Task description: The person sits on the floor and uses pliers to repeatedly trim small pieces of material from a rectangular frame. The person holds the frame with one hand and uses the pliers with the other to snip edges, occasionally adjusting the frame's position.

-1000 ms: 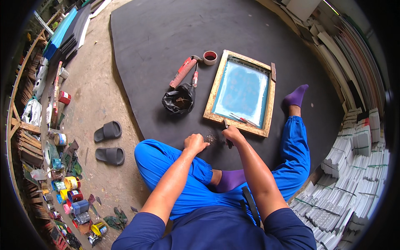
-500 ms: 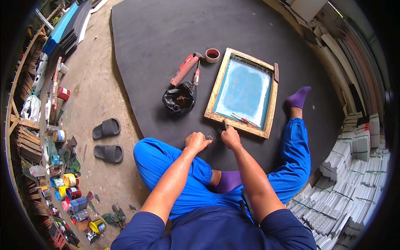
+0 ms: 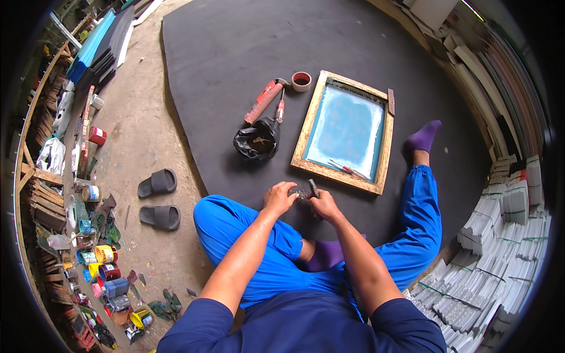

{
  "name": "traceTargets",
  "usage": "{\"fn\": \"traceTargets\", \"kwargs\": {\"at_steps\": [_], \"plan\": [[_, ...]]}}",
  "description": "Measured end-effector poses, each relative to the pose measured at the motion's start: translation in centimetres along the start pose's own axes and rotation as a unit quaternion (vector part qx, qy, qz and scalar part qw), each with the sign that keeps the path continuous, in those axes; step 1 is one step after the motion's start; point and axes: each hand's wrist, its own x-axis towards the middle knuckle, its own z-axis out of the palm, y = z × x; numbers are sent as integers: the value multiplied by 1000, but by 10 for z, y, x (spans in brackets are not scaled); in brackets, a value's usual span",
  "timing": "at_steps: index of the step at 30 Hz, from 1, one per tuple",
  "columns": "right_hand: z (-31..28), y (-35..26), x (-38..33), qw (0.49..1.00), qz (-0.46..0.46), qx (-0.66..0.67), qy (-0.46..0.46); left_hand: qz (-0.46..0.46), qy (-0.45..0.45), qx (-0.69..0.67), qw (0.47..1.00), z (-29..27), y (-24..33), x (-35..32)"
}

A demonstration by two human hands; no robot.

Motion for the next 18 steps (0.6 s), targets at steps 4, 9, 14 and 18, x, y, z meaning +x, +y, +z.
{"fn": "traceTargets", "kwargs": {"at_steps": [4,9,14,18], "plan": [[6,-17,-20,984,13,-165,-65,74,16,30,997,9,-1,0],[0,-12,-13,973,52,-172,-143,46,-18,76,996,11,-5,-1],[-15,-13,-9,969,119,-71,-205,-77,-54,81,992,6,-2,2],[-38,-15,10,974,146,70,-160,-109,-171,148,968,-8,6,2]]}}
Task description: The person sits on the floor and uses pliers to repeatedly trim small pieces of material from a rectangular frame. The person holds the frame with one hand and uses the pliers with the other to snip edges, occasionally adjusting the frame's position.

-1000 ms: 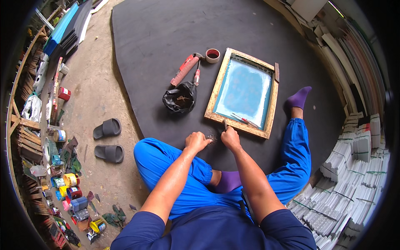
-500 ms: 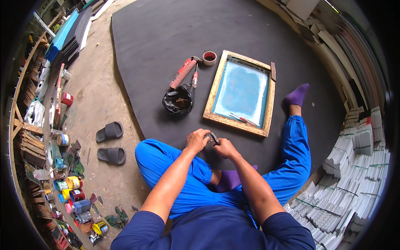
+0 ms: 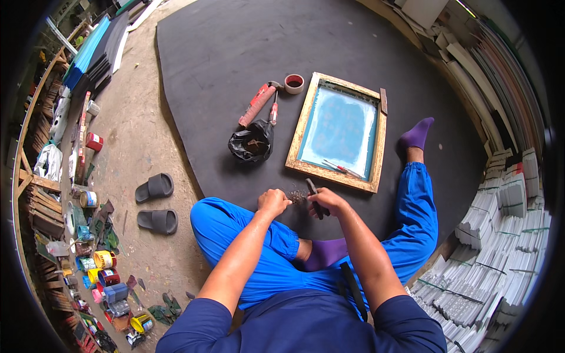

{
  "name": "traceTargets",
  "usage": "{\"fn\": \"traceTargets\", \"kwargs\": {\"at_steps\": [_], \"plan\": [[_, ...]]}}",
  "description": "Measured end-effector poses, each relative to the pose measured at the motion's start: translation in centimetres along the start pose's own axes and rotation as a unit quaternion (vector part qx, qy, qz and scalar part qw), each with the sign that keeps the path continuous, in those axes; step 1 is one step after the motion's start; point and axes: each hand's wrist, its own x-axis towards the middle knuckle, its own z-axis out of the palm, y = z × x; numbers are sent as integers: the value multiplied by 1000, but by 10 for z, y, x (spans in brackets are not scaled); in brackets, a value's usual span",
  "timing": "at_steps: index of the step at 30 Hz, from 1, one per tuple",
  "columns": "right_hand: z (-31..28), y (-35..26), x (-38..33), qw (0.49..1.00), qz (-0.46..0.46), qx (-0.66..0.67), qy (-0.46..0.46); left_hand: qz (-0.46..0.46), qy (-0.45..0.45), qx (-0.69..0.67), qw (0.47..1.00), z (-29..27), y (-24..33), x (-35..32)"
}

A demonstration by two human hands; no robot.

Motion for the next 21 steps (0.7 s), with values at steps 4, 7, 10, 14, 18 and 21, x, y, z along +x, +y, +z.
{"fn": "traceTargets", "kwargs": {"at_steps": [4,7,10,14,18,21], "plan": [[-23,-21,2,999,17,50,4,3,-12,13,1000,3,1,-1],[-32,-29,7,995,69,66,-10,13,-4,5,1000,3,0,0],[-41,-32,11,993,92,69,-26,10,0,1,1000,2,2,1],[-47,-36,12,991,107,75,-32,12,5,-2,1000,0,4,1],[-48,-33,8,993,86,79,-37,15,16,-14,1000,3,3,3],[-52,-25,3,993,68,84,-51,26,19,-32,999,6,3,6]]}}
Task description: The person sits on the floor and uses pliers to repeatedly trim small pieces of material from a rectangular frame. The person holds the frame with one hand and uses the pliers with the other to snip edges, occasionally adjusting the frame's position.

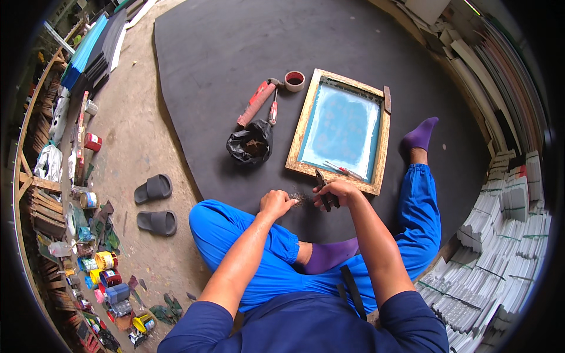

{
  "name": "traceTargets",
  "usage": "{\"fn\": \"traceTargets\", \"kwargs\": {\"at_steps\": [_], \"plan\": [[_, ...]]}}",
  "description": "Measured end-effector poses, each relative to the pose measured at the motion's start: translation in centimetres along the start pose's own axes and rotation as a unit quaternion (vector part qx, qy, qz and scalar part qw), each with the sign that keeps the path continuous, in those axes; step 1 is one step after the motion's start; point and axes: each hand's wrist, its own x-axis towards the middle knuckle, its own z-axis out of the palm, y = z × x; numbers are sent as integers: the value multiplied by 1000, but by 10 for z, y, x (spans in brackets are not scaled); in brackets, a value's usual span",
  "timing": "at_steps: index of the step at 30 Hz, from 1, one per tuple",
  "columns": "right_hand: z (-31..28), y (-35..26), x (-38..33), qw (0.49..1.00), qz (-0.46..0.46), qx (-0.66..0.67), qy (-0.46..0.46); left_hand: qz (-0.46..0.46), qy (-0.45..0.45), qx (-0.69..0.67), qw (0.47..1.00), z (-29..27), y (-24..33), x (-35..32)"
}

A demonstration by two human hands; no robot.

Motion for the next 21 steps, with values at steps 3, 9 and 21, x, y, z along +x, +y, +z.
{"fn": "traceTargets", "kwargs": {"at_steps": [3,9,21], "plan": [[7,4,-6,1000,-8,-11,16,4,-5,-10,1000,3,-2,2],[3,14,-1,998,-52,-28,19,11,4,-20,1000,2,-1,1],[18,6,-3,990,-60,-79,98,16,2,-42,999,1,-1,0]]}}
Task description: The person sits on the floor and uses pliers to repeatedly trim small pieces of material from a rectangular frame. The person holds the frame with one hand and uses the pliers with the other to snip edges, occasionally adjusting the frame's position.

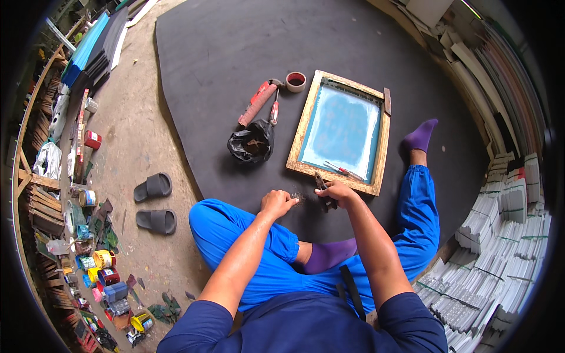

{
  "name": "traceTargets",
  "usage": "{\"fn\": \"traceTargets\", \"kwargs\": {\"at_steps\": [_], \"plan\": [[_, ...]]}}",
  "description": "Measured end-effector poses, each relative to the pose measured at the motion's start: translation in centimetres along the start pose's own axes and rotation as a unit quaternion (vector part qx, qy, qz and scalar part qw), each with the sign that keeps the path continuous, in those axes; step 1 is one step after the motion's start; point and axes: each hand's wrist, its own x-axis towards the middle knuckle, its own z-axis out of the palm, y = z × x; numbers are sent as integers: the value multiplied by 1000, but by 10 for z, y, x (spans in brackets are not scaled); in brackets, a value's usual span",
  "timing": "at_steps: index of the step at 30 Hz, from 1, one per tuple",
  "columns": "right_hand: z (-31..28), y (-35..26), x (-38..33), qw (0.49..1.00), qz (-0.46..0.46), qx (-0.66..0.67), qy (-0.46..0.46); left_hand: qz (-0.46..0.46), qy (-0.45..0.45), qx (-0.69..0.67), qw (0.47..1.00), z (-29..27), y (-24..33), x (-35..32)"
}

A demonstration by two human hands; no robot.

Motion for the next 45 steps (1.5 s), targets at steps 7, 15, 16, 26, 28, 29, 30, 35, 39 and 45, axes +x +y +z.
{"fn": "traceTargets", "kwargs": {"at_steps": [7,15,16,26,28,29,30,35,39,45], "plan": [[-5,2,2,992,7,93,-80,-2,-6,7,1000,0,1,2],[-7,-16,6,996,61,20,-66,1,3,-3,1000,0,-1,0],[-7,-20,4,995,74,13,-61,-1,2,-6,1000,0,-1,-1],[-13,-19,15,994,110,-12,-6,-4,0,-3,1000,0,0,1],[-4,-15,15,996,77,-40,35,-3,2,-6,1000,0,0,0],[-2,-7,19,994,50,-72,65,0,3,-8,1000,1,1,1],[1,3,24,990,22,-104,95,3,3,-10,1000,2,2,2],[39,7,8,931,-65,-256,251,-4,-4,-15,1000,2,2,4],[54,14,2,881,-93,-338,318,-17,11,-36,999,2,3,6],[77,31,-8,880,-154,-408,187,-94,-12,-417,904,14,-12,19]]}}
